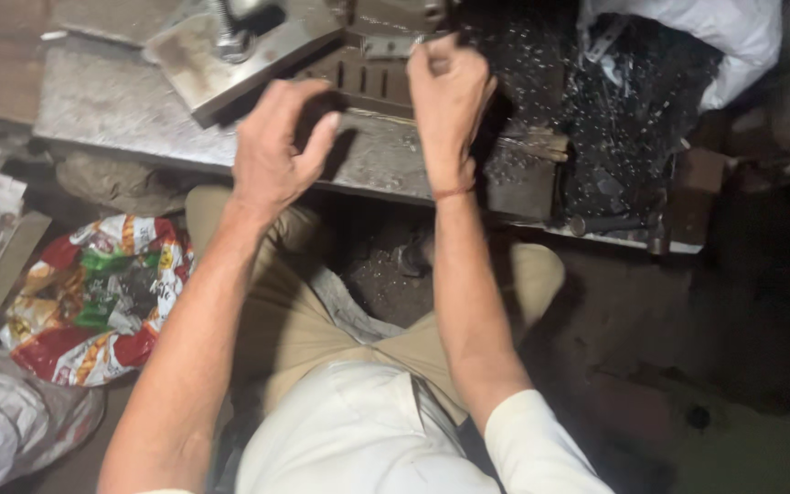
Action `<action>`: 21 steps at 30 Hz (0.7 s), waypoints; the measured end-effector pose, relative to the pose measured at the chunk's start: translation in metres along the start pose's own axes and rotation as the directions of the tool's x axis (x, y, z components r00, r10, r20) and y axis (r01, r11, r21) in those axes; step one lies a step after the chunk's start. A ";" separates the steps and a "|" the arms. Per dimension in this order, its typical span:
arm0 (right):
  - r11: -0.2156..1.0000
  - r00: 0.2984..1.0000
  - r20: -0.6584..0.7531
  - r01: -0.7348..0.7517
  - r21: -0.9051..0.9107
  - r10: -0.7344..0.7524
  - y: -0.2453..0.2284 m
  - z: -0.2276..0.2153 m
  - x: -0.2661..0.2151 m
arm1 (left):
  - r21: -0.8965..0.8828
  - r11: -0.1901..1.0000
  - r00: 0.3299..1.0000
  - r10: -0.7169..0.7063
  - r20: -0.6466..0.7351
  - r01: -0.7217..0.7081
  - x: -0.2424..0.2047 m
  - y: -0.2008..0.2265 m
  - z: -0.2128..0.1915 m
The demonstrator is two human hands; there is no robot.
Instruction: The person sits on the floor and operates a manual press machine to shape small metal strips. They repeatedly pick up a strip, place it into the machine's mold, and pull a lever to press it. After each press, the person removes the shaped metal piece and places it into a pile of finished items.
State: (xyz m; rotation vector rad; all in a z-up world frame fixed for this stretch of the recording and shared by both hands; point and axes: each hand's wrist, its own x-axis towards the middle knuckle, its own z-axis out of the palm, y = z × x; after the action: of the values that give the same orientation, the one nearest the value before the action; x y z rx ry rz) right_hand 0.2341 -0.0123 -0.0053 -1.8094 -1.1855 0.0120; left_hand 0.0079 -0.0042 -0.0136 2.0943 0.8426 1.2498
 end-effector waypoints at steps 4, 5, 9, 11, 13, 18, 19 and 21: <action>0.977 0.992 0.085 0.074 0.201 -0.093 -0.020 -0.033 -0.055 | -0.083 0.990 0.990 0.119 0.069 -0.114 0.003 0.006 -0.002; 0.972 0.985 0.116 0.103 0.209 -0.129 -0.027 -0.040 -0.071 | -0.110 0.992 0.984 0.078 0.160 -0.061 0.002 0.009 -0.003; 0.959 0.967 0.175 0.140 0.247 -0.186 -0.028 -0.055 -0.095 | -0.117 0.974 0.932 -0.146 0.333 0.195 -0.015 0.028 0.013; 0.946 0.963 0.202 0.114 0.303 -0.180 -0.009 -0.068 -0.099 | -0.104 0.966 0.940 -0.199 0.276 0.235 -0.032 0.036 0.009; 0.904 0.999 0.035 -0.044 0.425 0.032 0.027 -0.078 -0.080 | -0.112 0.949 0.937 -0.263 0.230 0.293 -0.051 0.037 0.000; 0.993 0.995 0.038 -0.085 -0.086 0.088 0.124 -0.129 0.004 | -0.336 0.760 0.805 -0.593 -0.007 0.557 -0.144 -0.007 -0.048; 0.990 0.987 0.113 -0.104 -0.099 0.115 0.135 -0.130 0.017 | -0.325 0.758 0.789 -0.612 -0.055 0.566 -0.164 -0.024 -0.059; 0.983 0.948 0.274 -0.132 -0.125 0.162 0.154 -0.127 0.035 | -0.298 0.750 0.742 -0.650 -0.163 0.591 -0.208 -0.056 -0.081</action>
State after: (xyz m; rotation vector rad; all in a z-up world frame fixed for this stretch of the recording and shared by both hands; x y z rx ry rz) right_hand 0.4207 -0.0890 -0.0261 -2.0360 -1.2638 0.3097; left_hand -0.1546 -0.1121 -0.1353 1.2934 1.3155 1.1686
